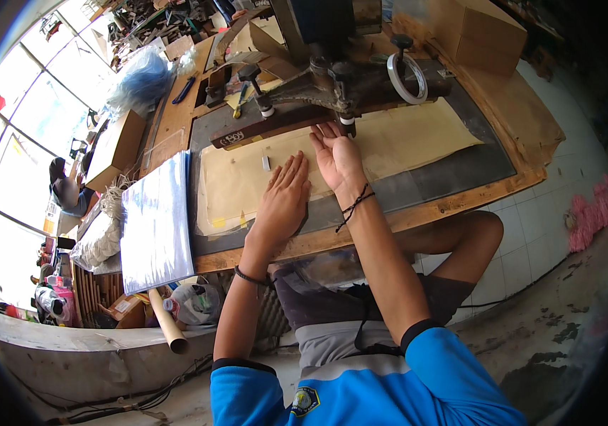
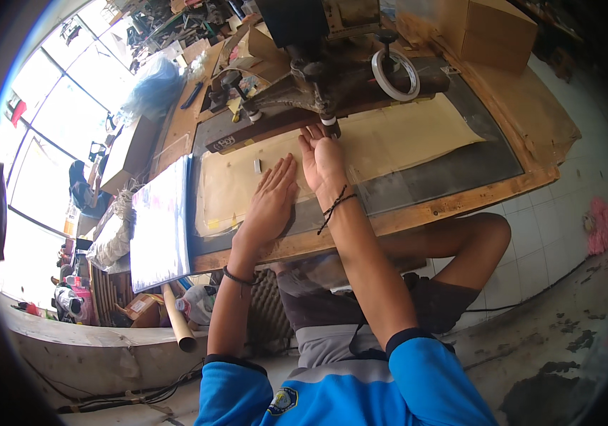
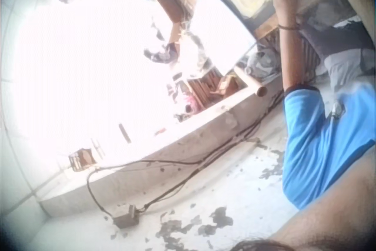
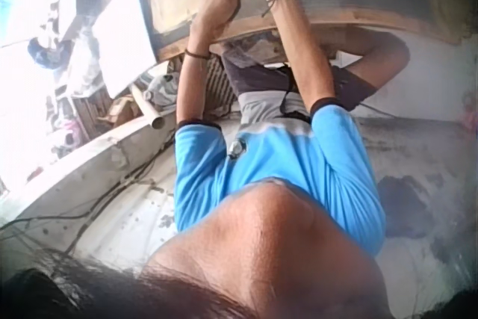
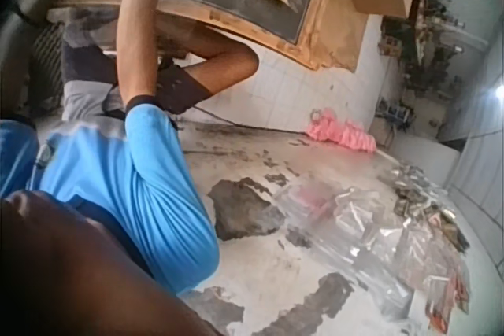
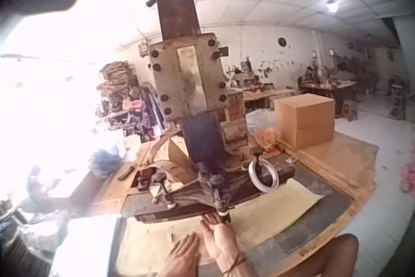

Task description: The person positions plastic sheets and small white components onto the bed of a welding machine, lowers the machine head to bond the materials, and adjusts the sheet to repeat the process on different sections.

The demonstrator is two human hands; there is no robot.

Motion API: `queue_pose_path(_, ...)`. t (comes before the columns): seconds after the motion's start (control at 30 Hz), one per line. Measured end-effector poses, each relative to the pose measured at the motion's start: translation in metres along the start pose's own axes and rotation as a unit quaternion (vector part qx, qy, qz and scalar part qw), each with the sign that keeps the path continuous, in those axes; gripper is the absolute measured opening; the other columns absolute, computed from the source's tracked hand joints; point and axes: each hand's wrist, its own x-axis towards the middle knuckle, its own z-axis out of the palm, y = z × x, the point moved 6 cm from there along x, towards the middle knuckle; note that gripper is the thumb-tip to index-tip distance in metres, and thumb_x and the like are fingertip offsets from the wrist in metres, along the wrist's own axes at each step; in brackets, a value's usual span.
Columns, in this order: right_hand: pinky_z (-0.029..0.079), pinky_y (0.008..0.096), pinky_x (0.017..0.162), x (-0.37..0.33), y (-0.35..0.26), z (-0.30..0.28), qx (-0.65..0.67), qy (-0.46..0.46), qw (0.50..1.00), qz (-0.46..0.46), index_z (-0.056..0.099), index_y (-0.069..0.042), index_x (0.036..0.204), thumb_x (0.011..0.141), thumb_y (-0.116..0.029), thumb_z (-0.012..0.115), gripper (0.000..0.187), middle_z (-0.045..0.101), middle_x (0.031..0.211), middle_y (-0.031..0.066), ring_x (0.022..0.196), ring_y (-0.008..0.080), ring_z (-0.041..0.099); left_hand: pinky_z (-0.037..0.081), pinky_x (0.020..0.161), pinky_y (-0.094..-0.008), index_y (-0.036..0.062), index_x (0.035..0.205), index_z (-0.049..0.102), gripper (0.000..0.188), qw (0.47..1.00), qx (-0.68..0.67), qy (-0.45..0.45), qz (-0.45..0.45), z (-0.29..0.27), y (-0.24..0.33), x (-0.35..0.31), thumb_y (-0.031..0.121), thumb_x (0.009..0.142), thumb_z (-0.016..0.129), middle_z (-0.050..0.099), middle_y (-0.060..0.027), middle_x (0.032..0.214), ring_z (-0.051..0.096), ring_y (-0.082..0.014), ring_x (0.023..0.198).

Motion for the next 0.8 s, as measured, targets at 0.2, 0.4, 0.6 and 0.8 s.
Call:
queue_pose_path(0.2, 0.042, 0.0425, 0.110, -0.005, -0.012, -0.007, 0.036, -0.001, 0.999, -0.003, 0.041, 0.006, 0.133, 0.097, 0.003, 0.038, 0.037, 0.046, 0.139, 0.0203, 0.129, 0.0332, 0.049, 0.022, 0.122, -0.0439, -0.0025, 0.147, 0.041, 0.048, 1.000, -0.016, 0.001, -0.006, 0.001, -0.003, 0.000, 0.019, 0.104, 0.042, 0.037, -0.0206, 0.156, 0.030, -0.0346, 0.147)
queue_pose_path(0.4, 0.030, 0.0539, 0.119, -0.012, -0.045, -0.004, 0.160, -0.012, 0.986, 0.046, 0.030, 0.013, 0.143, 0.104, -0.055, 0.026, 0.079, 0.038, 0.147, 0.0287, 0.136, 0.0443, 0.039, 0.022, 0.122, -0.0435, -0.0008, 0.148, 0.040, 0.049, 1.000, -0.017, 0.002, -0.012, 0.003, -0.005, -0.001, 0.023, 0.106, 0.040, 0.037, -0.0185, 0.157, 0.030, -0.0338, 0.147)
queue_pose_path(0.6, 0.017, 0.0513, 0.124, 0.002, -0.105, -0.023, 0.098, -0.015, 0.995, -0.024, 0.012, 0.013, 0.152, 0.099, -0.069, 0.019, 0.098, 0.020, 0.159, 0.0290, 0.149, 0.0425, 0.018, 0.023, 0.122, -0.0432, -0.0006, 0.148, 0.040, 0.049, 1.000, -0.015, 0.004, -0.013, 0.001, -0.004, -0.003, 0.022, 0.105, 0.040, 0.037, -0.0186, 0.156, 0.031, -0.0337, 0.147)
queue_pose_path(0.8, 0.018, 0.0505, 0.124, 0.011, -0.159, -0.037, 0.038, -0.002, 0.993, -0.114, 0.004, 0.010, 0.154, 0.097, -0.072, 0.019, 0.101, 0.013, 0.161, 0.0297, 0.150, 0.0405, 0.015, 0.023, 0.122, -0.0435, -0.0001, 0.149, 0.039, 0.049, 1.000, -0.017, 0.011, -0.013, 0.003, -0.004, 0.000, 0.021, 0.105, 0.041, 0.037, -0.0189, 0.156, 0.031, -0.0341, 0.147)
